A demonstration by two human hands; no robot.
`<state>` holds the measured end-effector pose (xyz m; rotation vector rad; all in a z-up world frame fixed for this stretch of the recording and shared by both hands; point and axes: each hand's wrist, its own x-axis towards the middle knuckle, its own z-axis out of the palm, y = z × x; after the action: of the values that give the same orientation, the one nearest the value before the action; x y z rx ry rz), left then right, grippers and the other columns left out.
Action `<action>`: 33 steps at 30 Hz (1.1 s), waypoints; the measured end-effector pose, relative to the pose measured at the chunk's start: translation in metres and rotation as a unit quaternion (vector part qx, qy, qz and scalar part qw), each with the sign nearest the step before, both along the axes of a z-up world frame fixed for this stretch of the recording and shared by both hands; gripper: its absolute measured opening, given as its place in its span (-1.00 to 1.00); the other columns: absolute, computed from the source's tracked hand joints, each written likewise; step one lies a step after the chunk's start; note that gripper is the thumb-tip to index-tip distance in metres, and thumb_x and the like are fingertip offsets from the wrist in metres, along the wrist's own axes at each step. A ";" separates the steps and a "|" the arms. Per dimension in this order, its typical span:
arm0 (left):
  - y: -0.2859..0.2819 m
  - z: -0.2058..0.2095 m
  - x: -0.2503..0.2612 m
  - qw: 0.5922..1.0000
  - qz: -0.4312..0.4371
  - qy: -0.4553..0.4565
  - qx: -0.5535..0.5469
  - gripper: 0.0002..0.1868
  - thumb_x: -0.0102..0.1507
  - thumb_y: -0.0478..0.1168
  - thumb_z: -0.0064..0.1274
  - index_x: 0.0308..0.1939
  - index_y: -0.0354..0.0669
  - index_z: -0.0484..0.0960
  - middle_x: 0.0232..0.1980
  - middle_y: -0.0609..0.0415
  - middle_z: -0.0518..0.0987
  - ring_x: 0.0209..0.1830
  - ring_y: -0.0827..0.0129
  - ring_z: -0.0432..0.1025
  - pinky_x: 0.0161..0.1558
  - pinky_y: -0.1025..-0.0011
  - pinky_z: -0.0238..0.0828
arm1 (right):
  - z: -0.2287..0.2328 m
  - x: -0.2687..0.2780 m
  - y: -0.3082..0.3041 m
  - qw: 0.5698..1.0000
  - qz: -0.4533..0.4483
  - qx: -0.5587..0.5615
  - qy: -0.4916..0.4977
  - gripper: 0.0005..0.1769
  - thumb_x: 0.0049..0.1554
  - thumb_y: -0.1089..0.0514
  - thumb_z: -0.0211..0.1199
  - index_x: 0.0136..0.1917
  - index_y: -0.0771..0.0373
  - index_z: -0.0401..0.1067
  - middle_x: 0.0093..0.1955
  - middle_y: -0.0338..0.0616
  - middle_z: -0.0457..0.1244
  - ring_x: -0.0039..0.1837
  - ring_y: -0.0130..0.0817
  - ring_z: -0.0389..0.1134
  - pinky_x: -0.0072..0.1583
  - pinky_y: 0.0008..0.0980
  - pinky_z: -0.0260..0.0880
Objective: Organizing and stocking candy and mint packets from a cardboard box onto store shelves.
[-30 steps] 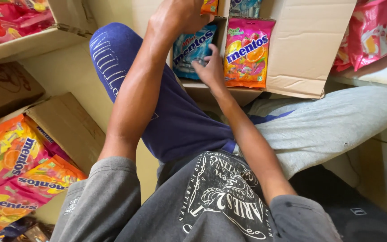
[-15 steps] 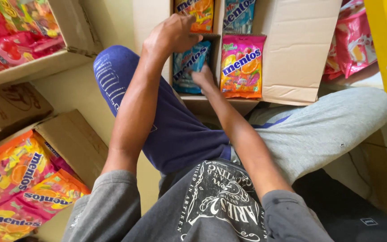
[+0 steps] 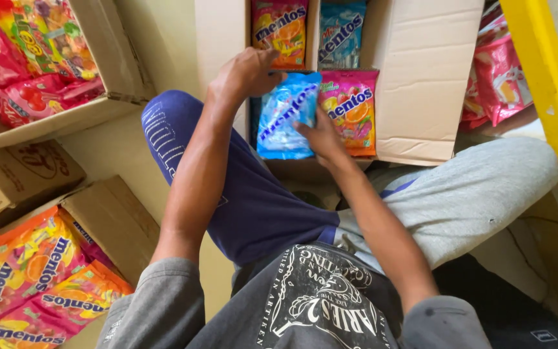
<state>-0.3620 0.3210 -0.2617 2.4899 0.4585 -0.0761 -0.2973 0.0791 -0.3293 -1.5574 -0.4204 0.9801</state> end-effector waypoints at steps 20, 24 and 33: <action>-0.027 0.085 0.004 0.885 -0.032 -0.063 -0.460 -0.63 0.33 -0.05 0.20 -0.12 -0.38 0.59 -0.30 0.04 0.63 -0.37 0.44 0.59 -0.29 0.40 0.67 | 0.152 -0.012 -0.086 0.974 -0.100 0.189 0.073 -0.27 0.20 0.29 0.34 0.57 0.29 0.13 0.40 -0.13 0.25 0.41 -0.34 0.28 0.45 -0.30 0.26; -0.036 0.083 0.007 0.870 -0.027 -0.087 -0.484 -0.65 0.37 -0.03 0.16 -0.27 -0.28 0.65 -0.38 0.13 0.62 -0.45 0.53 0.51 -0.34 0.49 0.58 | 0.155 -0.013 -0.090 0.971 -0.095 0.189 0.114 -0.23 0.15 0.32 0.34 0.56 0.27 0.13 0.37 -0.16 0.26 0.38 -0.36 0.28 0.42 -0.29 0.28; -0.054 0.074 0.006 0.773 0.075 -0.177 -0.605 -0.72 0.42 -0.07 0.09 -0.08 -0.23 0.67 -0.21 0.14 0.66 -0.27 0.54 0.55 -0.16 0.44 0.59 | 0.163 -0.021 -0.095 0.932 -0.059 0.265 0.242 -0.16 0.17 0.41 0.30 0.63 0.17 0.05 0.37 -0.13 0.25 0.41 -0.26 0.28 0.40 -0.20 0.33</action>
<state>-0.3557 0.2674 -0.1878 1.1358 0.2837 0.1317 -0.3185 -0.0155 -0.1665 -0.8091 -0.2102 1.0129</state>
